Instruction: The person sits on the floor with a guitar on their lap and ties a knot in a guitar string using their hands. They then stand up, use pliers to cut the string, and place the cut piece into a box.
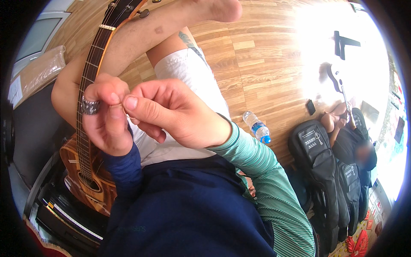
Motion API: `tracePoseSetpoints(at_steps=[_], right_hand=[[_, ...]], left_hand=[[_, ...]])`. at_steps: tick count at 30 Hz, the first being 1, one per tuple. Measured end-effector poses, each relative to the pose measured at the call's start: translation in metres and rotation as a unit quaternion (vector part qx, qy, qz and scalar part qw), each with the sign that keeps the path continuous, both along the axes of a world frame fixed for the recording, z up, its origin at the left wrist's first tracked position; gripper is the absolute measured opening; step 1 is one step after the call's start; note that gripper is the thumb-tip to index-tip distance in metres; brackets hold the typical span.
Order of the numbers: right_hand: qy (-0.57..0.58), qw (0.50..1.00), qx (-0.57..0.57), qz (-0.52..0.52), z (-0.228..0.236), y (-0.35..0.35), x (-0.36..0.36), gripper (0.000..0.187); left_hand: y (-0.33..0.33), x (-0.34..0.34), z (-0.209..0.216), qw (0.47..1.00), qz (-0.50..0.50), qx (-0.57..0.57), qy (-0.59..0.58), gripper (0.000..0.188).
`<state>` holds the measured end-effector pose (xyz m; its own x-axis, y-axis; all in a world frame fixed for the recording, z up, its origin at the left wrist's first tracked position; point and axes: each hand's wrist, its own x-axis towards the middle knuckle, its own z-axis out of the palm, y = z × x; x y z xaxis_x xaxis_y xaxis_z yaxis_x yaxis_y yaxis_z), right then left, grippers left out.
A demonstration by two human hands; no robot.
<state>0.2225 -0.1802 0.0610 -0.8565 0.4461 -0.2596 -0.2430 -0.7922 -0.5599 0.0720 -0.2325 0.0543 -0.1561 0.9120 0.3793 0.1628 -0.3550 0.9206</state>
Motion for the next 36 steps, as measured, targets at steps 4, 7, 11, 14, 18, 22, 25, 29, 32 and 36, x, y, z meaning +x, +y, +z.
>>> tracePoseSetpoints(at_steps=[4,7,11,14,18,22,25,29,32,36], right_hand=[[-0.03,0.996,0.078,-0.043,0.001,-0.005,-0.002,0.022],[-0.084,0.986,0.13,-0.054,-0.001,-0.003,0.0,0.02],[-0.05,0.994,0.089,-0.029,0.0,0.0,0.004,0.019],[0.037,0.999,-0.033,0.009,0.003,0.001,0.006,0.017],[0.089,0.987,-0.132,0.03,0.01,-0.005,0.001,0.016],[0.14,0.97,-0.189,0.061,0.012,-0.007,-0.004,0.017],[0.139,0.971,-0.186,0.06,0.012,-0.006,-0.004,0.017],[0.037,0.998,-0.054,0.006,0.01,0.004,-0.001,0.015],[-0.084,0.992,0.095,-0.022,0.008,0.013,0.006,0.014],[-0.139,0.913,0.384,-0.007,-0.003,0.024,0.007,0.023]], left_hand=[[-0.001,0.017,0.005,0.991,0.082,-0.033,-0.104,0.009],[-0.002,0.008,-0.011,0.991,0.127,-0.023,0.029,0.013],[-0.004,0.009,-0.02,0.957,0.211,0.088,0.177,0.02],[0.005,-0.01,-0.025,0.949,0.103,0.222,0.199,0.023],[0.02,0.002,-0.009,0.943,0.029,0.325,0.065,0.021],[0.018,-0.016,-0.022,0.938,0.02,0.346,-0.01,0.017],[0.005,-0.005,-0.014,0.96,0.141,0.235,0.057,0.015],[0.011,-0.012,0.022,0.948,0.116,0.095,0.281,0.011],[0.018,-0.012,0.007,0.932,0.108,0.08,0.337,0.014],[0.013,-0.02,-0.032,0.9,0.063,0.095,0.421,0.025]])
